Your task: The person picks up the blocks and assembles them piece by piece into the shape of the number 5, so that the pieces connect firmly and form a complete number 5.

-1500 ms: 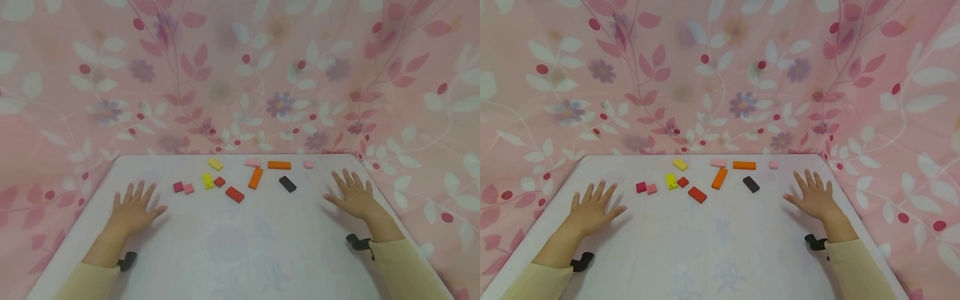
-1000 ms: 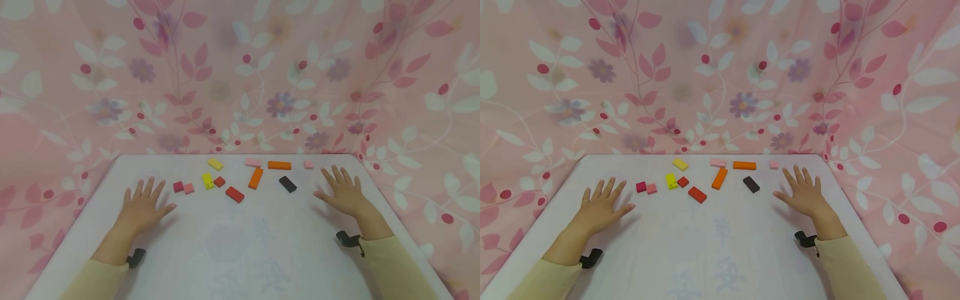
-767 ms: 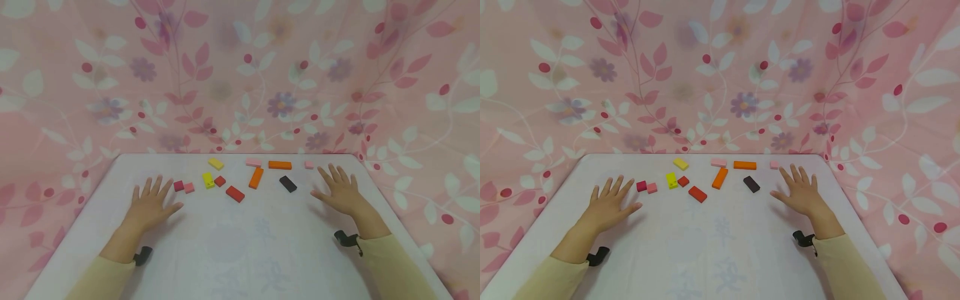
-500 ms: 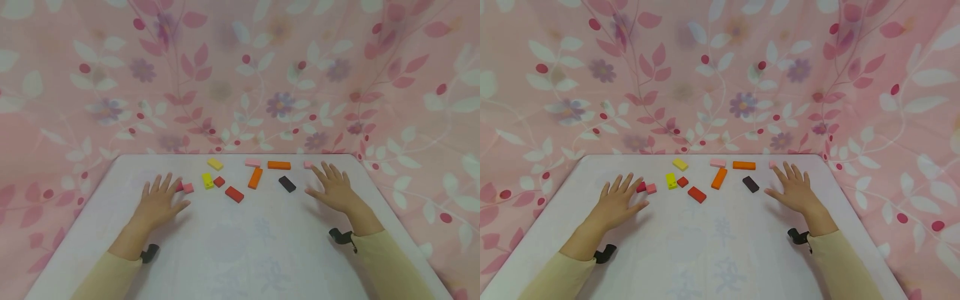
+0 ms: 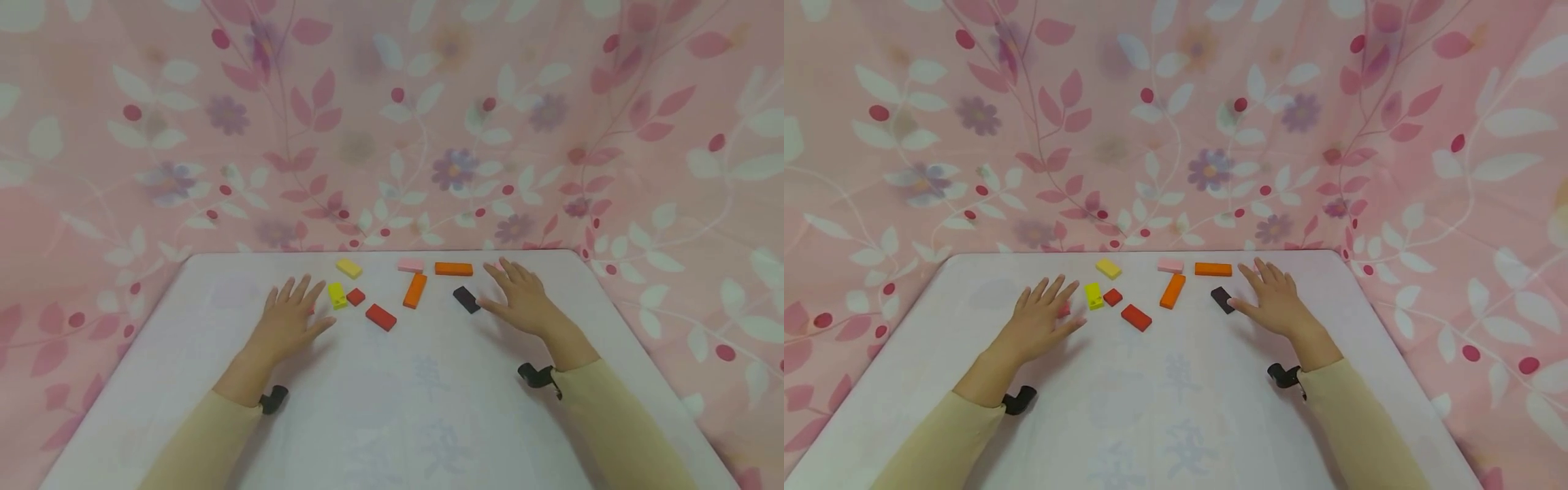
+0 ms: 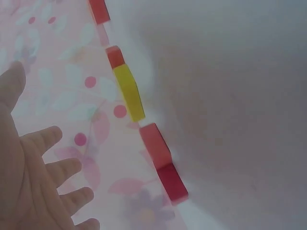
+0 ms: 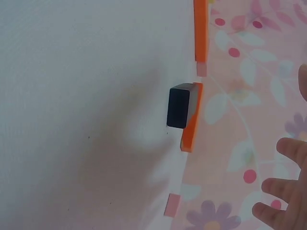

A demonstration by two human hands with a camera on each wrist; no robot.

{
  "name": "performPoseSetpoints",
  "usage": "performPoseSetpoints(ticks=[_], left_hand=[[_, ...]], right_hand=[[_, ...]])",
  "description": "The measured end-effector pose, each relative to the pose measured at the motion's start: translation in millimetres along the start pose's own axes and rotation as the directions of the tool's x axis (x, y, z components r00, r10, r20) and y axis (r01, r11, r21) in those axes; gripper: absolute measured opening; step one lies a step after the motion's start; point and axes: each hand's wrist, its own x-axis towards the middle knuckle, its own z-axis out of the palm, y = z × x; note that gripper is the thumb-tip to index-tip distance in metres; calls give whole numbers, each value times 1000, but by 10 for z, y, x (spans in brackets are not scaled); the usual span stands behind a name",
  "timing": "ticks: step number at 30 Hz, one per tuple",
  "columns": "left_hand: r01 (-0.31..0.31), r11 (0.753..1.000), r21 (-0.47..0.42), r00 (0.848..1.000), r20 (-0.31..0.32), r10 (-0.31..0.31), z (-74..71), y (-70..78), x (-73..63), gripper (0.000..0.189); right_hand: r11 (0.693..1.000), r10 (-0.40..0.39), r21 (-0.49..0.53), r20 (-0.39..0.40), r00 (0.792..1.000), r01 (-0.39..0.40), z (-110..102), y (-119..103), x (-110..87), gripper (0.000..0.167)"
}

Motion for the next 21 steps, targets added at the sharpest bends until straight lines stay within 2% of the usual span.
performPoseSetpoints(ticks=[10, 16, 21], left_hand=[[-32, 999, -5, 999, -11, 31, 30, 192, 231, 79], [-55, 998, -31, 998, -4, 55, 38, 312, 389, 76], [-76, 995, -66, 997, -1, 76, 41, 393, 532, 73]], right_hand=[[998, -18, 53, 12, 1000, 17, 88, -112, 177, 81], [992, -51, 113, -31, 998, 55, 109, -149, 286, 70], [988, -66, 135, -31, 997, 70, 119, -171, 382, 64]])
